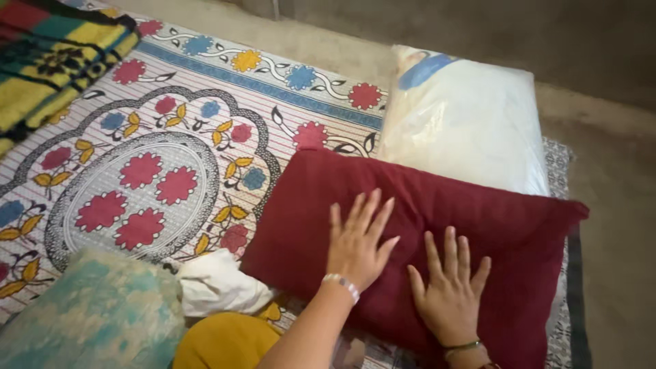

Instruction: The person inserts a pillow insert into a maroon pillowcase, smooths the cover, and then handles a plastic-wrapped pillow insert and a floral pillowcase. The person adjusts the pillowcase opening and arranges the items on the patterned floor mat.

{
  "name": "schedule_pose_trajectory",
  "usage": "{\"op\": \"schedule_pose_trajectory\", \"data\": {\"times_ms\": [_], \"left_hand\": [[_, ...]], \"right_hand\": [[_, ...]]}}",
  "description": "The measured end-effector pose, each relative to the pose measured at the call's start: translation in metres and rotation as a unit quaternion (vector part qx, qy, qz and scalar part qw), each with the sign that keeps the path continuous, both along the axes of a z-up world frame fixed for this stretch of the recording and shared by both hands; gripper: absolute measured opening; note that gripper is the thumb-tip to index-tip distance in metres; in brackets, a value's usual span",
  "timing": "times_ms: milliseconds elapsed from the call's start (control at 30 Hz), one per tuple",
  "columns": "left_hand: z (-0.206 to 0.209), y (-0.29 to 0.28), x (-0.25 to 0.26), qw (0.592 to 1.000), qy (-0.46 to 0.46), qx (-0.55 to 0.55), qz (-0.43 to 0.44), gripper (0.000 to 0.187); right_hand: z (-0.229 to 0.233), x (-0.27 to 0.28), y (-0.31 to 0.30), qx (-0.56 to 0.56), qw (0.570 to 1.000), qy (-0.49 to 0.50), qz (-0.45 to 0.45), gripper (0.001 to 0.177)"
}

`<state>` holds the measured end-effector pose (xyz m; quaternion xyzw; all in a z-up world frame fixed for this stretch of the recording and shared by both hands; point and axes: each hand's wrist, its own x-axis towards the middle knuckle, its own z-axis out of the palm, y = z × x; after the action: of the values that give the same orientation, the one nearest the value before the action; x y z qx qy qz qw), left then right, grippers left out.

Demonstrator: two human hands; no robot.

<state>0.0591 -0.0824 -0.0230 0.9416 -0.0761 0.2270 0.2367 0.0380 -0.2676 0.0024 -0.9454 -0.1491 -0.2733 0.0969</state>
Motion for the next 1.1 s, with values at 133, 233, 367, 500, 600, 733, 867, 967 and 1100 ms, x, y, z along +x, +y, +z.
{"op": "schedule_pose_trajectory", "data": {"times_ms": [133,233,367,500,600,733,867,967,1100], "left_hand": [[-0.012,0.023,-0.027,0.998,-0.007,0.029,0.063,0.069],[-0.021,0.035,-0.029,0.983,-0.045,0.048,0.170,0.070],[-0.039,0.065,-0.028,0.987,0.080,-0.014,0.135,0.069],[-0.041,0.090,-0.029,0.987,0.112,-0.003,0.118,0.077],[-0.047,0.101,-0.042,0.969,0.135,-0.066,0.197,0.099],[-0.054,0.108,-0.046,0.912,0.122,-0.163,0.357,0.088],[-0.058,0.124,-0.048,0.856,0.235,-0.190,0.420,0.071],[-0.064,0.132,-0.051,0.890,0.152,-0.167,0.396,0.058],[-0.051,0.118,-0.054,0.895,0.039,-0.230,0.380,0.039]], "right_hand": [[0.017,0.008,0.013,-0.039,0.996,0.074,-0.038,0.071],[0.035,-0.010,0.038,0.131,0.990,-0.002,0.061,0.072],[0.025,0.006,0.084,0.024,0.988,-0.027,0.153,0.064],[0.023,0.033,0.114,-0.150,0.971,0.147,0.113,0.068],[0.040,0.070,0.118,-0.046,0.978,0.148,0.138,0.049],[0.048,0.137,0.107,-0.048,0.984,0.007,0.171,0.056],[0.033,0.151,0.097,-0.097,0.985,0.115,0.085,0.052],[0.036,0.133,0.092,-0.045,0.990,0.104,0.084,0.038],[0.058,0.094,0.074,0.099,0.986,0.063,0.119,0.026]]}}
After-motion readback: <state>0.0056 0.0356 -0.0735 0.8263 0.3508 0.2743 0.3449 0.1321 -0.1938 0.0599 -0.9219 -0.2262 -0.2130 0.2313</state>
